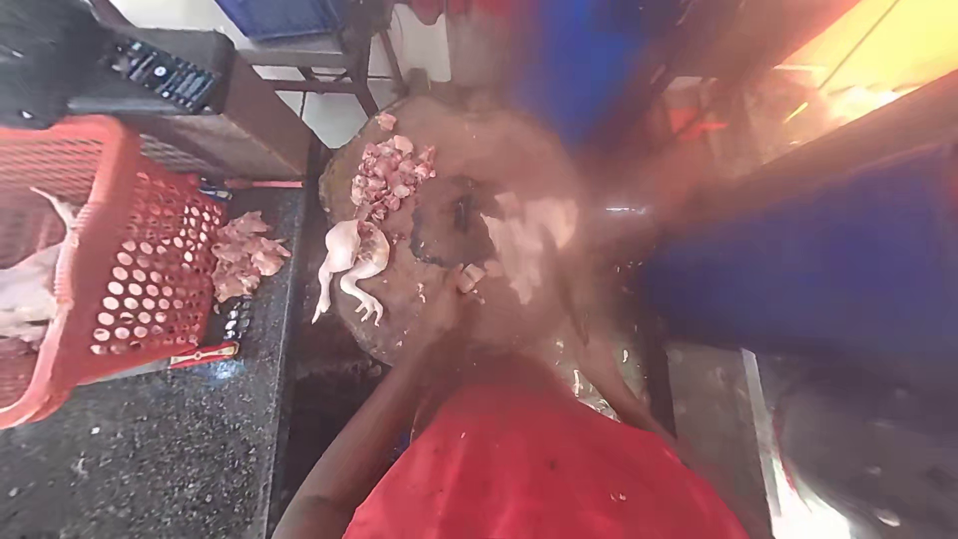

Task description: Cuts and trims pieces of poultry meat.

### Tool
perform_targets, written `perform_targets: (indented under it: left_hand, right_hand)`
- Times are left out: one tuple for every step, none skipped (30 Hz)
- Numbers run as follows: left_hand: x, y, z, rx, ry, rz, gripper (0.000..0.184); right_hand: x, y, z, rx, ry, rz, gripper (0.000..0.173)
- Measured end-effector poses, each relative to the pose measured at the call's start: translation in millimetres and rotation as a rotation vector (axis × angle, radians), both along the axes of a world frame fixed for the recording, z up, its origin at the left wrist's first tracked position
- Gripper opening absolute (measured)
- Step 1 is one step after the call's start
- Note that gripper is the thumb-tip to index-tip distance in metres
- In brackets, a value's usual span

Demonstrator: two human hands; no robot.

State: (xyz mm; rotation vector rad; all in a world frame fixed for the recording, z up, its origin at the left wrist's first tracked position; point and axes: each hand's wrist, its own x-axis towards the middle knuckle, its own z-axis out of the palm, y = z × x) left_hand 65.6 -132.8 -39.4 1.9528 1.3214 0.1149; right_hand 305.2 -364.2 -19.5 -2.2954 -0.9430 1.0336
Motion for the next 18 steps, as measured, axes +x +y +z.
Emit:
perform_targets:
  left_hand:
    - [11.9, -0.2, 6.8, 0.003, 0.011, -0.038, 0.062]
    - [24.8, 2.1, 9.0, -0.001, 0.022, -0.075, 0.057]
    - [38.0, 6.3, 8.5, -0.027, 0.009, -0.112, 0.055]
    - [50.4, 11.3, 9.5, -0.087, -0.014, -0.149, 0.054]
    - [59.6, 17.2, 11.2, -0.149, -0.063, -0.179, 0.05]
    - [66.2, 23.8, 14.3, -0.187, -0.121, -0.181, 0.043]
    - [71.3, 31.6, 18.0, -0.187, -0.169, -0.155, 0.037]
    - [76.0, 40.6, 20.3, -0.162, -0.188, -0.109, 0.036]
    - [80.9, 50.3, 19.8, -0.119, -0.184, -0.055, 0.037]
    - [86.5, 60.0, 19.1, -0.072, -0.153, -0.018, 0.04]
    - [93.4, 68.6, 21.0, -0.055, -0.099, -0.013, 0.045]
    - [102.2, 75.6, 23.9, -0.035, -0.035, -0.03, 0.052]
    - [111.7, 79.6, 29.1, -0.03, 0.04, -0.064, 0.061]
    - [120.6, 81.1, 33.6, -0.015, 0.115, -0.113, 0.065]
    - [128.2, 82.5, 34.6, 0.012, 0.174, -0.166, 0.065]
    - [132.6, 86.1, 30.7, 0.051, 0.23, -0.216, 0.061]
    - [133.1, 91.0, 24.4, 0.096, 0.296, -0.254, 0.056]
    - [131.0, 94.6, 21.5, 0.118, 0.352, -0.286, 0.052]
  right_hand:
    - [1.6, -5.8, -11.1, -0.017, 0.04, -0.037, 0.041]
    - [2.4, -8.8, -18.8, -0.038, 0.091, -0.07, 0.04]
    - [2.6, -9.4, -22.6, -0.049, 0.14, -0.105, 0.038]
    - [3.2, -9.3, -25.5, -0.053, 0.181, -0.137, 0.038]
    - [3.7, -9.0, -26.7, -0.046, 0.212, -0.15, 0.038]
    - [5.3, -8.0, -27.5, -0.033, 0.23, -0.149, 0.038]
    - [7.9, -6.8, -28.1, -0.023, 0.241, -0.136, 0.039]
    - [11.0, -6.8, -30.7, -0.01, 0.247, -0.117, 0.041]
    - [14.4, -7.5, -36.7, 0.008, 0.246, -0.098, 0.041]
    - [17.8, -8.2, -42.6, 0.022, 0.248, -0.079, 0.042]
    - [21.2, -8.2, -47.6, 0.03, 0.25, -0.061, 0.042]
    - [25.5, -7.5, -52.4, 0.032, 0.255, -0.045, 0.044]
    - [29.4, -7.7, -58.0, 0.028, 0.262, -0.019, 0.047]
    - [32.3, -8.9, -64.7, 0.036, 0.267, 0.01, 0.048]
    - [34.9, -9.9, -69.4, 0.046, 0.273, 0.036, 0.048]
    - [38.1, -10.4, -72.7, 0.05, 0.28, 0.062, 0.05]
    - [41.6, -10.2, -74.7, 0.041, 0.286, 0.09, 0.052]
    - [45.1, -9.6, -76.1, 0.027, 0.285, 0.114, 0.053]
